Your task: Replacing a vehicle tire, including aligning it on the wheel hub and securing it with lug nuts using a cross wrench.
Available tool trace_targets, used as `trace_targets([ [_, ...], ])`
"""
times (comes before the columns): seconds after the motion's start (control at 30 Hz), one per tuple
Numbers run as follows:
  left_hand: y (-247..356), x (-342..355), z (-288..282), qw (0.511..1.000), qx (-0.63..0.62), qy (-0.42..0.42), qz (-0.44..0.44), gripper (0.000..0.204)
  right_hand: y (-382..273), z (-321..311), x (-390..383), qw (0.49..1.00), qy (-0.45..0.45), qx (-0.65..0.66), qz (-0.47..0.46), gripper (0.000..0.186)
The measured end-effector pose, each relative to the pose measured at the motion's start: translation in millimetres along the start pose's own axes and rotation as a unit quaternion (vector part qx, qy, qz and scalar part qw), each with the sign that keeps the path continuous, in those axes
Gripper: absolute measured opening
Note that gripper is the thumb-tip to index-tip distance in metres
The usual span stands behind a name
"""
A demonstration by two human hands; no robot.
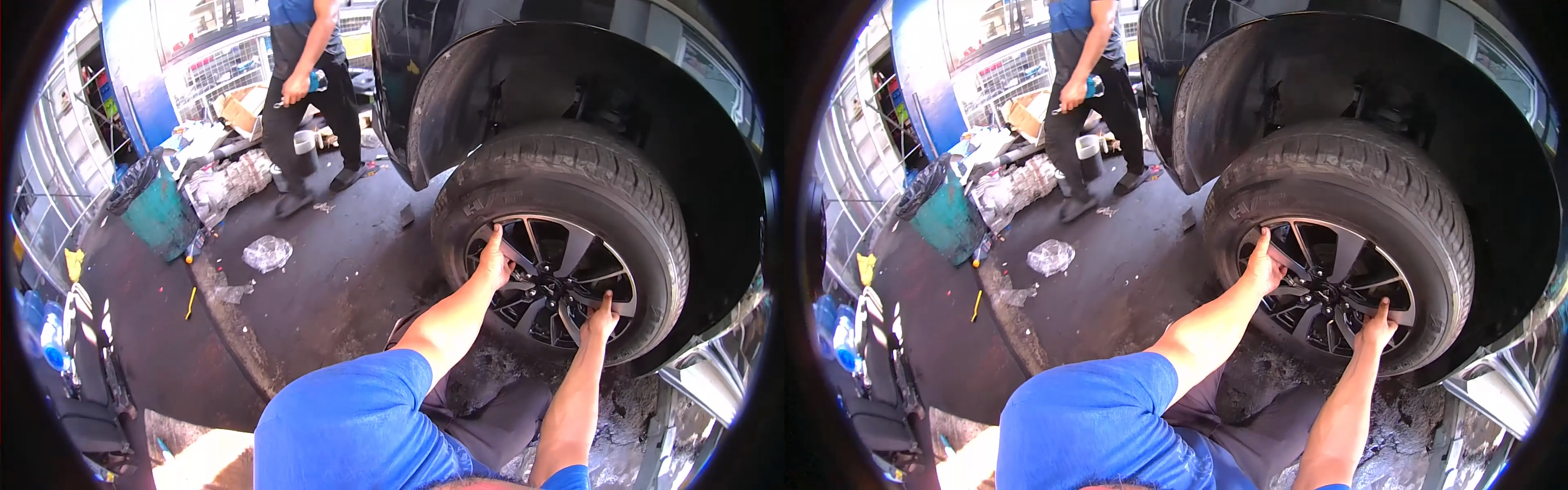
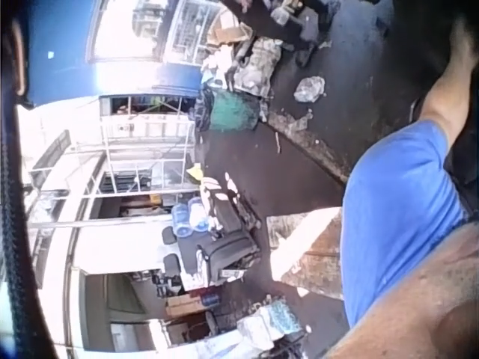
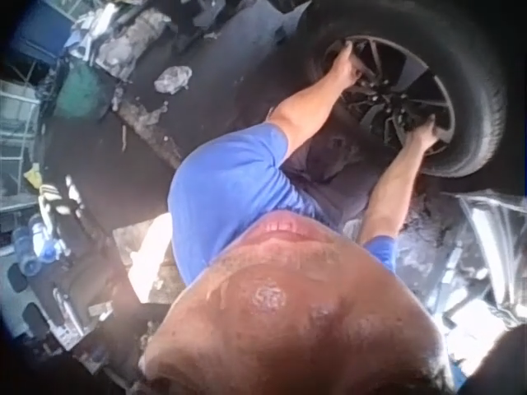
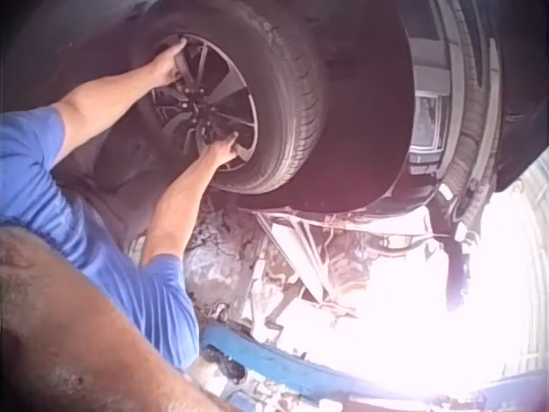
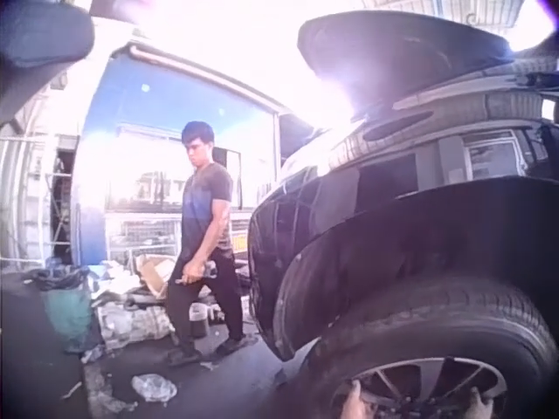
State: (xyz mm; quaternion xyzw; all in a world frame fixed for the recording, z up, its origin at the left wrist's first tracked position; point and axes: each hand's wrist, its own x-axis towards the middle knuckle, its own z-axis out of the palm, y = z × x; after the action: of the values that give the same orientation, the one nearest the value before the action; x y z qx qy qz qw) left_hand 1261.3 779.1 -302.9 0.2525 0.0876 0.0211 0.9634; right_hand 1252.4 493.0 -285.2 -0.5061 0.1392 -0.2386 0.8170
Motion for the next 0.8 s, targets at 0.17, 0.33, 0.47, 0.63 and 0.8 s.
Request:
trace_targets([
  [0.17,13.9,-16.0,11.1,0.998,0.030,0.015,-0.051,0.103,-5.6,-15.0,9.8,0.993,-0.005,0.026,0.117,0.029],
  [0.33,30.0,-33.6,24.9,0.991,0.051,0.081,-0.096,0.115,-20.7,-15.6,20.3,0.971,-0.018,0.009,0.237,0.021],
  [0.47,54.6,-81.5,34.1,0.913,0.368,0.122,-0.129,0.083,-48.8,1.1,19.4,0.927,0.021,-0.091,0.365,0.019],
  [0.63,117.8,-187.5,61.5,0.877,0.461,0.118,-0.069,0.028,-81.3,32.1,-33.3,0.857,0.023,-0.296,0.422,0.015],
  [0.8,221.9,-252.8,119.3,0.818,0.517,0.214,-0.134,0.039,-104.1,108.0,-156.5,0.681,-0.270,-0.438,0.521,0.028],
])
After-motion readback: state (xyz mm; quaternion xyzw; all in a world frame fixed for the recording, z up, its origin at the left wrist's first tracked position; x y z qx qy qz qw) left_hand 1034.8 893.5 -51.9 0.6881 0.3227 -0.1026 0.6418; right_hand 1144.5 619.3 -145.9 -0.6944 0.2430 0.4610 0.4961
